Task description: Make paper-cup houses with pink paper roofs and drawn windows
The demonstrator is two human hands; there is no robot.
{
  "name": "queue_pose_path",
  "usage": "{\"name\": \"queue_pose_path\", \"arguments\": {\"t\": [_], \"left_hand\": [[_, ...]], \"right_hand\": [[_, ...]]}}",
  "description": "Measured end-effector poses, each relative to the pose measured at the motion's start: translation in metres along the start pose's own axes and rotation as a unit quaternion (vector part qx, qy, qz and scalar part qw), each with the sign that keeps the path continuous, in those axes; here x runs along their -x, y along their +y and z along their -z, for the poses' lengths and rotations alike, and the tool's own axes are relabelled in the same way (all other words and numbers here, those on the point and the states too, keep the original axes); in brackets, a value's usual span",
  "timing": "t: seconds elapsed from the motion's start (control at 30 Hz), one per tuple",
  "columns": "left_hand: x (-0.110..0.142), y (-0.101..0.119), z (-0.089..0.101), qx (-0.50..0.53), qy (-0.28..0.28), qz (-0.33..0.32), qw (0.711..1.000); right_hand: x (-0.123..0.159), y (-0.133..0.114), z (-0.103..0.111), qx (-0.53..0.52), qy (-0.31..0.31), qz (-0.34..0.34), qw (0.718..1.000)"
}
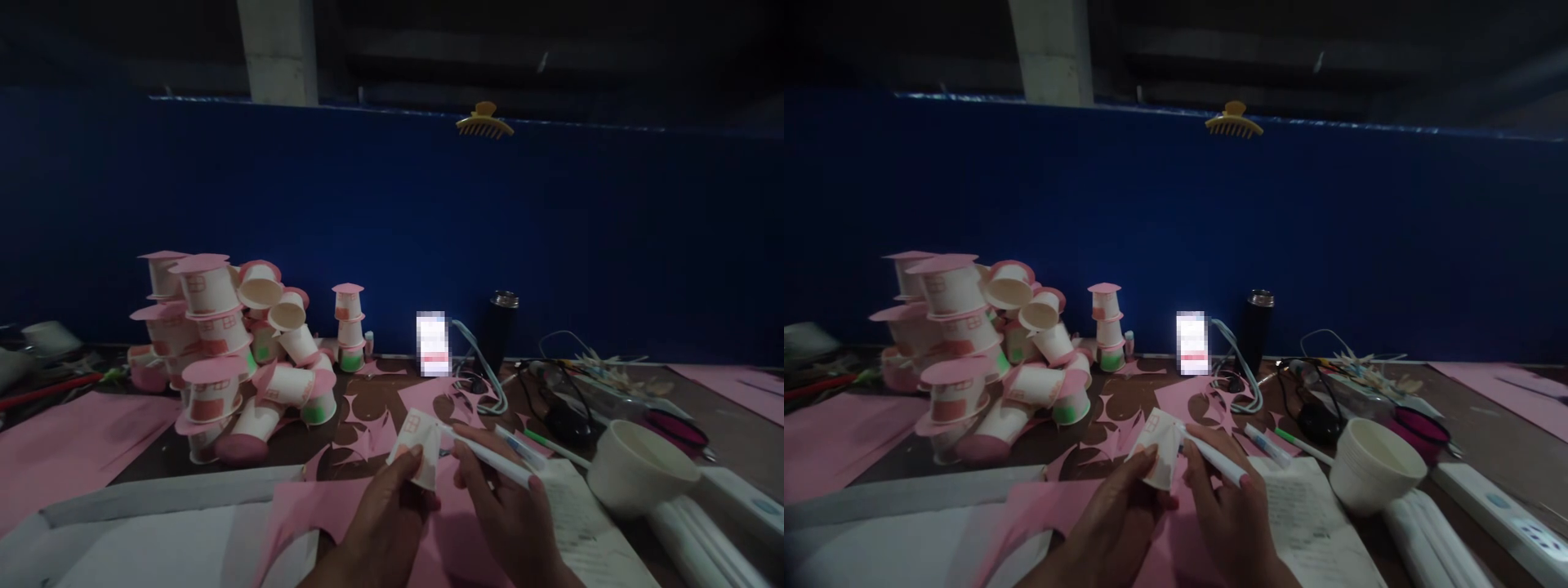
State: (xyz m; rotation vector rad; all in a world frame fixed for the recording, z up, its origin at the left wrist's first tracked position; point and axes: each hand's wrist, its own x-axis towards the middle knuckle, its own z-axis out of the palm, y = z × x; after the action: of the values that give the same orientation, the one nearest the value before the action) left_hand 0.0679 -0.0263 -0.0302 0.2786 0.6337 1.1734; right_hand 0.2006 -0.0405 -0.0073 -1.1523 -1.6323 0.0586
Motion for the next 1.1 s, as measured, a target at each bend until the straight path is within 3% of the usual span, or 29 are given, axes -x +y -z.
{"name": "queue_pose_path", "arguments": {"t": [0.33,1.1], "left_hand": [[-0.0002,0.0001,-0.0002,0.004,-0.035,-0.005,0.999],[0.0005,0.0023,-0.0010,-0.006,-0.023,0.009,1.000]], "right_hand": [[0.0020,0.0020,-0.0012,-0.002,-0.003,-0.006,1.000],[0.0020,-0.0060,-0.0024,-0.012,-0.021,-0.002,1.000]]}}
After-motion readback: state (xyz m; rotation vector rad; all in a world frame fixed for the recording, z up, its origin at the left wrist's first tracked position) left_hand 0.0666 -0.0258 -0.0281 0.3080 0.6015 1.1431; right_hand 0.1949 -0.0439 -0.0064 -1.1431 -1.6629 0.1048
